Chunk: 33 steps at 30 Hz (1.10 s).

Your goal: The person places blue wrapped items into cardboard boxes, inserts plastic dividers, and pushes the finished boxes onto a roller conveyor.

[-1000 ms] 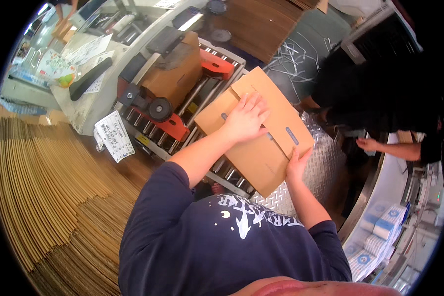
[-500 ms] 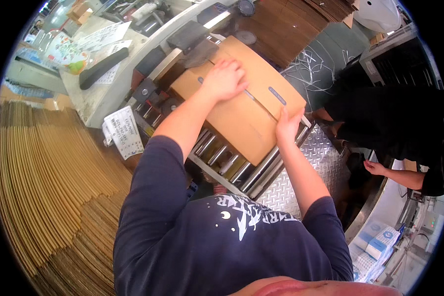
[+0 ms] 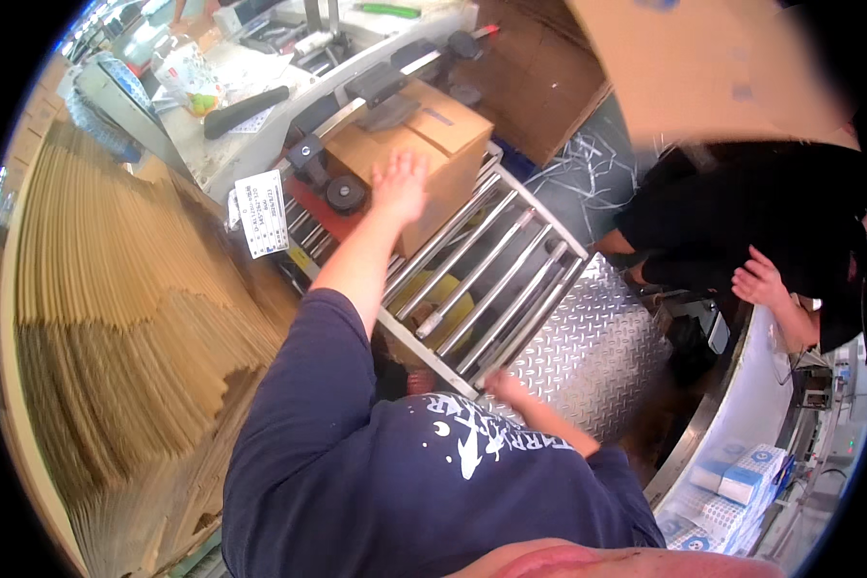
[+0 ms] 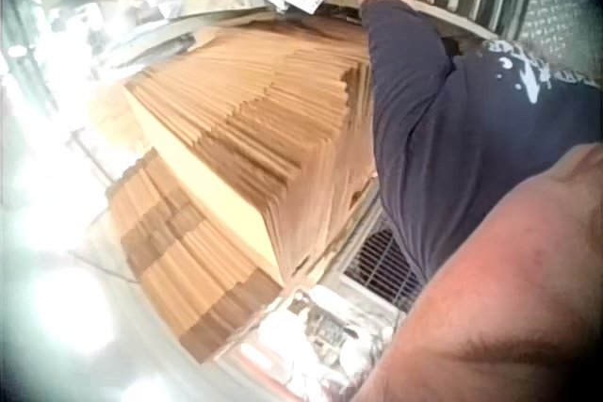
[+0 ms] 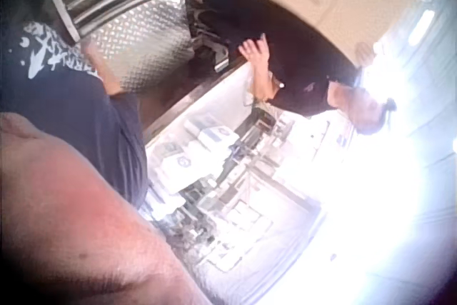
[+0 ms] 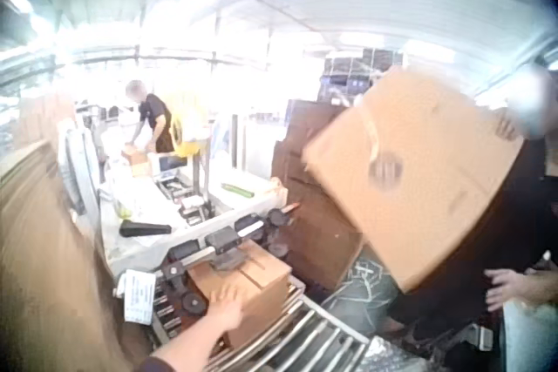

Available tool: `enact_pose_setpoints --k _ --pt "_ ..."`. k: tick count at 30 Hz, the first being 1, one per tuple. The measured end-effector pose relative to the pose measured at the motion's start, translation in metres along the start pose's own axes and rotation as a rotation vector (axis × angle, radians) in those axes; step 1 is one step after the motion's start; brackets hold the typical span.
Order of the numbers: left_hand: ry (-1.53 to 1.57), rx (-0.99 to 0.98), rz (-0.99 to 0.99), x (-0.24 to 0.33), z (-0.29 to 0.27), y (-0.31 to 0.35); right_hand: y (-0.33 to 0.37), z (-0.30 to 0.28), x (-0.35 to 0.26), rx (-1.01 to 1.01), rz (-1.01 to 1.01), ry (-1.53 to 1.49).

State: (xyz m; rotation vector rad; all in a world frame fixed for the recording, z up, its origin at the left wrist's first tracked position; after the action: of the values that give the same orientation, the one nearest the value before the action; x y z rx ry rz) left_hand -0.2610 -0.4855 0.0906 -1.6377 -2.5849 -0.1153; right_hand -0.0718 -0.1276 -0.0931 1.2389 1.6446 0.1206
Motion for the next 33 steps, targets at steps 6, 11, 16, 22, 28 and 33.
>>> enact_pose_setpoints --k 6,11,16,22,28,33 --pt "0.368 0.411 0.207 -0.006 -0.122 0.145 0.154 0.008 0.153 -0.047 0.057 0.211" --pt "0.326 0.97 0.201 -0.036 -0.298 0.347 0.223 -0.018 0.229 0.045 0.051 0.257" --pt "-0.477 1.269 -0.322 -0.107 -0.41 0.453 0.242 -0.052 0.226 0.309 -0.152 0.18" --pt "-0.548 0.857 -0.51 -0.128 -0.373 0.487 0.289 -0.015 0.21 0.179 -0.341 0.038" --pt "-0.458 1.255 0.183 0.056 -0.39 0.567 0.384 -0.043 0.196 0.293 -0.3 -0.028" --pt "-0.025 1.12 1.318 0.208 -0.382 0.631 0.433 -0.137 0.082 0.554 -0.623 -0.561"
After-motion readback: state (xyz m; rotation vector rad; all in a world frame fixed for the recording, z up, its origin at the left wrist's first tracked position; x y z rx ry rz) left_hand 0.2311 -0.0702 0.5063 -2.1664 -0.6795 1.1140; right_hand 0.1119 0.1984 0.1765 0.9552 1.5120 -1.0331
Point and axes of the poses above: each hand's wrist, its own y-axis away from the middle knuckle, its own z-axis out of the palm, x = y × z, the point moved 4 cm from there along -y, towards the middle knuckle, and after that the axes turned 14 degrees about -z, right-handed, at the moved point
